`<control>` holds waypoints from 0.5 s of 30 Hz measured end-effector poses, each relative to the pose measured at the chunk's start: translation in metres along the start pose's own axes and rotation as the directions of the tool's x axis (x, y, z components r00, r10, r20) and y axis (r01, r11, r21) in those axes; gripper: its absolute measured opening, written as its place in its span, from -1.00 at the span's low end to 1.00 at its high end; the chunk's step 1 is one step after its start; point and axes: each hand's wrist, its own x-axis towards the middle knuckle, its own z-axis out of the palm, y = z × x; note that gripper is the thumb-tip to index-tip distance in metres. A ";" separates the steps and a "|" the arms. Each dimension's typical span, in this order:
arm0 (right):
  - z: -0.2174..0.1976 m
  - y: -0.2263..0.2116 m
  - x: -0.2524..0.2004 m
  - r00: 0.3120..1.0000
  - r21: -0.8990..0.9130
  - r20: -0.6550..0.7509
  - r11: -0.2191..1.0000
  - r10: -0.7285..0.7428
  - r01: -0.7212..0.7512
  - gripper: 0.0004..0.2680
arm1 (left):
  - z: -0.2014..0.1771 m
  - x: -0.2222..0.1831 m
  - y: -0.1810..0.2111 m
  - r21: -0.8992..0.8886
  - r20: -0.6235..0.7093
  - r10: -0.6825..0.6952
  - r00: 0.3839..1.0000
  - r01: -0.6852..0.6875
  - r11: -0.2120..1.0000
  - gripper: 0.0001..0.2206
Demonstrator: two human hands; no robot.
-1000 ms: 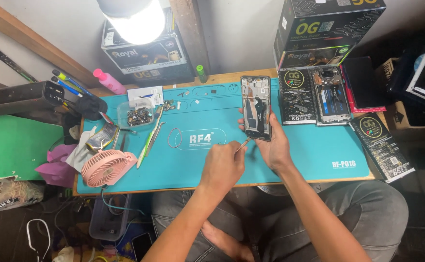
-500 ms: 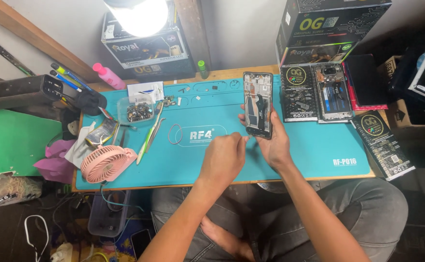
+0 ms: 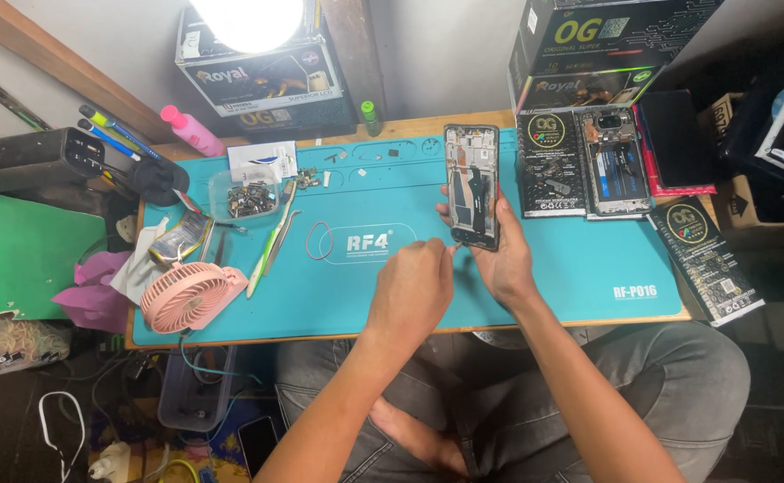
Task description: A person is disassembling the internal components of a smartphone using a prying tool on a repair mat.
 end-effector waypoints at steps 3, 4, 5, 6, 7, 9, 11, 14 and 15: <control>0.002 0.000 0.001 1.000 -0.019 0.004 1.000 -0.007 0.007 -0.54 | -0.012 -0.001 0.003 -0.106 0.021 0.022 1.000 -0.020 0.994 -0.80; 0.003 -0.002 0.000 1.000 -0.019 0.003 1.000 -0.007 0.008 -0.54 | -0.011 -0.002 0.004 -0.106 0.023 0.023 0.999 -0.021 0.994 -0.80; 0.004 -0.003 0.000 1.000 -0.032 0.006 0.999 -0.009 0.009 -0.54 | -0.012 -0.003 0.005 -0.094 0.023 0.021 1.000 -0.019 0.995 -0.85; 0.005 -0.004 0.000 1.000 -0.044 0.009 0.999 -0.011 0.011 -0.54 | -0.012 -0.004 0.005 -0.082 0.023 0.019 1.000 -0.017 0.996 -0.89; 0.005 -0.004 0.001 1.000 -0.044 0.011 0.999 -0.011 0.011 -0.54 | -0.008 -0.003 0.002 -0.082 0.022 0.018 1.000 -0.016 0.997 -0.89; 0.004 -0.003 0.003 1.000 -0.056 0.021 0.998 -0.012 0.013 -0.54 | -0.001 -0.002 -0.003 -0.018 0.000 0.012 1.000 -0.012 1.000 -0.83; 0.009 -0.007 0.007 0.999 -0.063 0.031 0.998 -0.027 0.029 -0.54 | -0.008 -0.003 0.000 -0.079 -0.036 0.022 0.999 -0.025 0.997 -0.91; 0.008 -0.007 0.016 0.998 -0.076 0.044 0.996 -0.046 0.049 -0.54 | 0.001 0.002 -0.007 -0.105 -0.068 0.019 0.997 -0.026 0.994 -0.88; 0.008 -0.006 0.020 0.997 -0.082 0.053 0.995 -0.049 0.053 -0.54 | 0.006 0.005 -0.012 -0.070 -0.070 0.005 0.998 -0.010 0.998 -0.79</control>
